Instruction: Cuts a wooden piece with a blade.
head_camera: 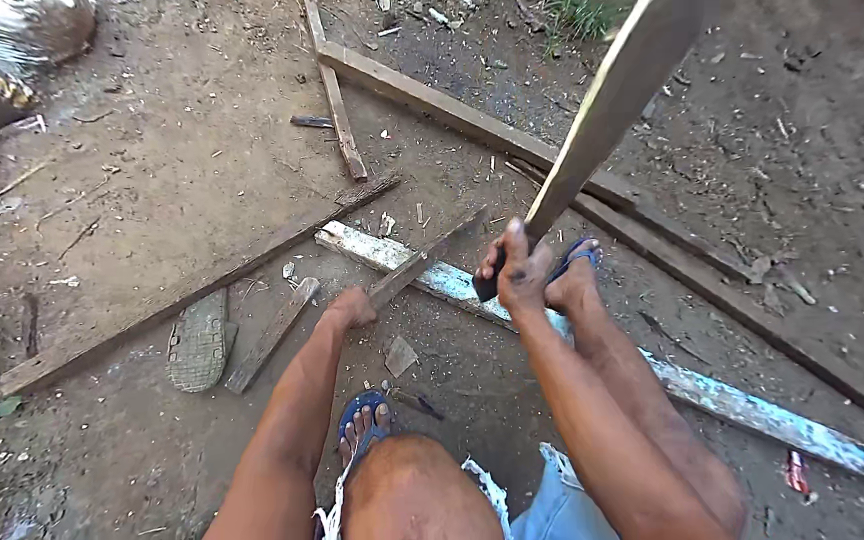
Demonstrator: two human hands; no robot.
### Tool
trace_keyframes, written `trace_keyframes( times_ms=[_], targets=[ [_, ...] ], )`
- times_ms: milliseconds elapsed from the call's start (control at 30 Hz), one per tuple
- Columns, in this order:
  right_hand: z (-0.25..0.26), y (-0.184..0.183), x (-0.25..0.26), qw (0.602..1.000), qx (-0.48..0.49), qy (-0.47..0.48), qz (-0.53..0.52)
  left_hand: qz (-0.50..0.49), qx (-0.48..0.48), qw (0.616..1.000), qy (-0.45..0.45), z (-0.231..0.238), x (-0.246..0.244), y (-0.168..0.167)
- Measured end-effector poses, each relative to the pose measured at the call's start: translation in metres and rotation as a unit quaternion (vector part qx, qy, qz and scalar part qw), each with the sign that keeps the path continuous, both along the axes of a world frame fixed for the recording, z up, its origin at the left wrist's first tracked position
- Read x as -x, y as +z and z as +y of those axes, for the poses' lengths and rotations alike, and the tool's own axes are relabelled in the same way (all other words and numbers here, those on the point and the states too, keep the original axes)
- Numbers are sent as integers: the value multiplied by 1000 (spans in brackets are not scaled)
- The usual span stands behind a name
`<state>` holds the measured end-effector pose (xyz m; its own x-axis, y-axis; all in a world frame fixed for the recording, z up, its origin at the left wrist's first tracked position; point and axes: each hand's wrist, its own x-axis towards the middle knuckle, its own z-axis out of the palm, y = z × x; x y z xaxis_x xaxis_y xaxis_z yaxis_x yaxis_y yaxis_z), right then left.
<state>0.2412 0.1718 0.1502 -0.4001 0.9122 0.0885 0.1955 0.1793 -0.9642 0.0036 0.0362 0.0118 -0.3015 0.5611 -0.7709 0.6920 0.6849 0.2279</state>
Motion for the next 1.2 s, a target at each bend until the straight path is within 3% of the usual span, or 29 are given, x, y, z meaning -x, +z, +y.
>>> trace_keyframes(
  times_ms=[67, 133, 233, 267, 333, 433, 567, 633, 667, 700, 767, 800, 867, 900, 1000, 1100, 1200],
  targets=[
    [-10, -84, -35, 980, 73, 39, -182, -5, -4, 1000, -2, 0, -1, -3],
    [-8, -114, -54, 901, 269, 116, -321, 7, -4, 1000, -8, 2, -1, 2],
    [0, -75, -46, 811, 519, 182, -197, 51, -11, 999, -4, -4, -1, 13],
    [-1, -56, -42, 811, 538, 174, -150, 68, -25, 997, 1, -8, -8, 10],
    [2, -9, -13, 870, 455, 152, -112, 76, -29, 997, 10, 1, -8, 18],
    [0, 47, 11, 960, 210, 134, -127, 53, -9, 998, 13, 1, -8, 17],
    [-5, 73, 21, 994, -63, 78, -47, -2, -1, 1000, 17, 3, 0, 8],
    [-11, 34, 17, 985, -158, 34, -68, -12, 4, 1000, 4, 4, 3, 6],
    [-12, -5, 6, 973, -183, 24, -136, -14, 7, 1000, -4, 4, 4, 5],
    [-12, -48, -11, 952, -172, 36, -251, -17, 7, 1000, -10, 4, 6, 5],
    [-7, -99, -39, 854, -32, 113, -507, -20, 4, 1000, -15, 4, 2, 5],
    [3, -99, -32, 808, 19, 145, -571, -18, -2, 1000, -13, 7, 5, 10],
    [10, -66, -6, 772, 62, 197, -601, -10, -4, 1000, -9, 6, 11, 18],
    [7, -50, -6, 780, 64, 202, -589, -2, -8, 1000, -7, 1, 4, 11],
    [11, 16, 20, 864, -19, 163, -476, 22, -20, 999, 14, 11, 9, 16],
    [-5, 62, 31, 953, -135, 94, -256, 52, -22, 998, 12, 6, 7, 11],
    [-14, 64, 43, 982, -176, 59, -45, 62, -23, 998, 18, 5, 4, 11]
  ],
)
